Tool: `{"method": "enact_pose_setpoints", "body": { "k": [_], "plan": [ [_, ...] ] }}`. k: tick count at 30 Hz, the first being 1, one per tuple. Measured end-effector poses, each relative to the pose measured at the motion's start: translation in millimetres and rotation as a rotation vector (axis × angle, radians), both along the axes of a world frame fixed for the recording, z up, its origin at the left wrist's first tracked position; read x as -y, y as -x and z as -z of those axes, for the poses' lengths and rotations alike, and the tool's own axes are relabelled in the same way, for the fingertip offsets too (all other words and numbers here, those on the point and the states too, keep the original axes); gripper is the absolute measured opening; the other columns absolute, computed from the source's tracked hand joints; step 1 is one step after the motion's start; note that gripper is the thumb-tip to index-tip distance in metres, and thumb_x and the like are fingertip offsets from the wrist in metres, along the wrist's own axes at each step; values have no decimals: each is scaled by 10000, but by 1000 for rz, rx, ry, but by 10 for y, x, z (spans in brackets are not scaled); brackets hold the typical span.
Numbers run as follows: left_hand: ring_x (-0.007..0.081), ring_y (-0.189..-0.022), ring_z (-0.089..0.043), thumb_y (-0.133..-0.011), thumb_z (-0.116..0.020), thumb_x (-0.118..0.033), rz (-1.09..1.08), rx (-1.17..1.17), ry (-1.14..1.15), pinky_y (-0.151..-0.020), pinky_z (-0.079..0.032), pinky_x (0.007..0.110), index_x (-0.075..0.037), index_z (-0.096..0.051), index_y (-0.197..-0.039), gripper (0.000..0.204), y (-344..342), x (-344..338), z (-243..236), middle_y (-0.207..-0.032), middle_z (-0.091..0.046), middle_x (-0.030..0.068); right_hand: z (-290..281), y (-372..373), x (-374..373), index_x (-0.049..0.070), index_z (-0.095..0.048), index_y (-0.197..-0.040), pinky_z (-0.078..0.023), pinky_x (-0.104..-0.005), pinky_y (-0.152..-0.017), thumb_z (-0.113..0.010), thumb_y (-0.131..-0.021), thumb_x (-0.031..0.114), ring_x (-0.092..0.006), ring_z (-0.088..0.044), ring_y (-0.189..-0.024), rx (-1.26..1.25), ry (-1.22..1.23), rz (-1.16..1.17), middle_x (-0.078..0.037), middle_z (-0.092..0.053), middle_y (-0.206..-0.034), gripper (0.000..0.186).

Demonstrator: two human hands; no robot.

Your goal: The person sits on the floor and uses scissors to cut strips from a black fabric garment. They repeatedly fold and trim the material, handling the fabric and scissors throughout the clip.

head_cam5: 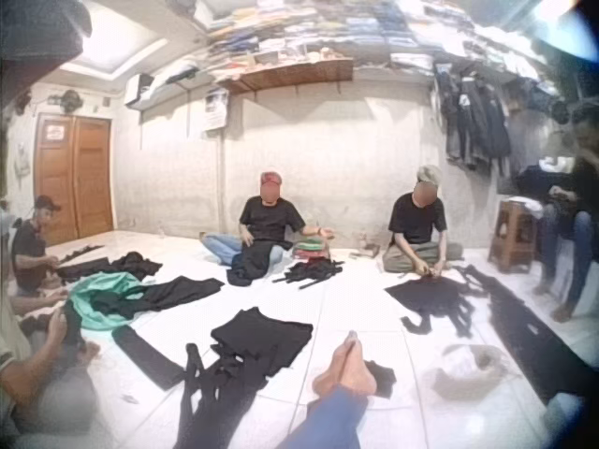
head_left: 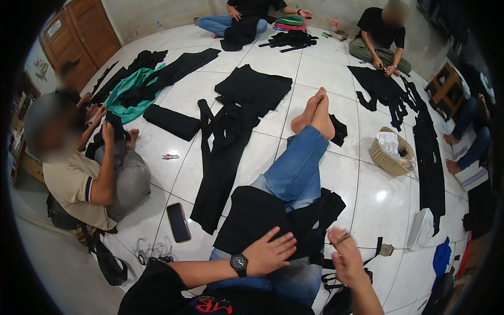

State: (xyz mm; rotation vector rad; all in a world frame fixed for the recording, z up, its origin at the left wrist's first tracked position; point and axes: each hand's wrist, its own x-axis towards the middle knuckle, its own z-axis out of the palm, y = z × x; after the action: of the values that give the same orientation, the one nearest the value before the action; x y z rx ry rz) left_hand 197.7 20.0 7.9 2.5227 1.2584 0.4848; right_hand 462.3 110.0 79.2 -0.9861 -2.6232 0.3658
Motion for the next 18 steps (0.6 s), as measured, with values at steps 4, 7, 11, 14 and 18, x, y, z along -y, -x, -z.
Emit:
{"method": "enact_pose_setpoints", "body": {
  "k": [4,7,11,14,18],
  "plan": [
    [244,-1415,-404,-954,-584,-383,-96,-148,-13,-1192,-230,503,-45,-582,-1321,499,330,-4,62,-1427,-539,124,128,-265,138,34,-689,-810,-480,-399,-708,-655,-866,229,-297,-650,-728,509,138,-20,-114,-671,-728,205],
    [264,-1417,-399,-957,-578,-369,-11,-166,-49,-1192,-231,505,-45,-590,-1307,477,329,-7,99,-1433,-530,130,201,-660,221,100,-709,-801,-468,-414,-684,-707,-749,194,-275,-663,-732,460,253,-34,-66,-685,-728,107],
    [237,-1420,-396,-963,-576,-376,-26,-217,-48,-1186,-233,509,-85,-589,-1317,458,308,-11,112,-1441,-532,92,165,-1359,162,109,-700,-705,-481,-448,-693,-709,-731,141,-328,-647,-664,345,160,165,-115,-657,-669,42],
    [252,-1420,-395,-964,-572,-381,-26,-202,-58,-1184,-235,512,-68,-587,-1318,472,317,-3,109,-1439,-531,106,249,-1718,186,106,-759,-805,-508,-467,-697,-688,-790,160,-359,-667,-712,474,271,480,-143,-689,-732,90],
    [279,-1421,-393,-965,-567,-394,-110,-117,-57,-1178,-245,518,-38,-594,-1310,496,292,31,-24,-1436,-531,131,322,-1307,273,-18,-729,-998,-527,-374,-760,-585,-971,307,-244,-692,-825,209,1247,562,-162,-737,-882,357]
  ]
}}
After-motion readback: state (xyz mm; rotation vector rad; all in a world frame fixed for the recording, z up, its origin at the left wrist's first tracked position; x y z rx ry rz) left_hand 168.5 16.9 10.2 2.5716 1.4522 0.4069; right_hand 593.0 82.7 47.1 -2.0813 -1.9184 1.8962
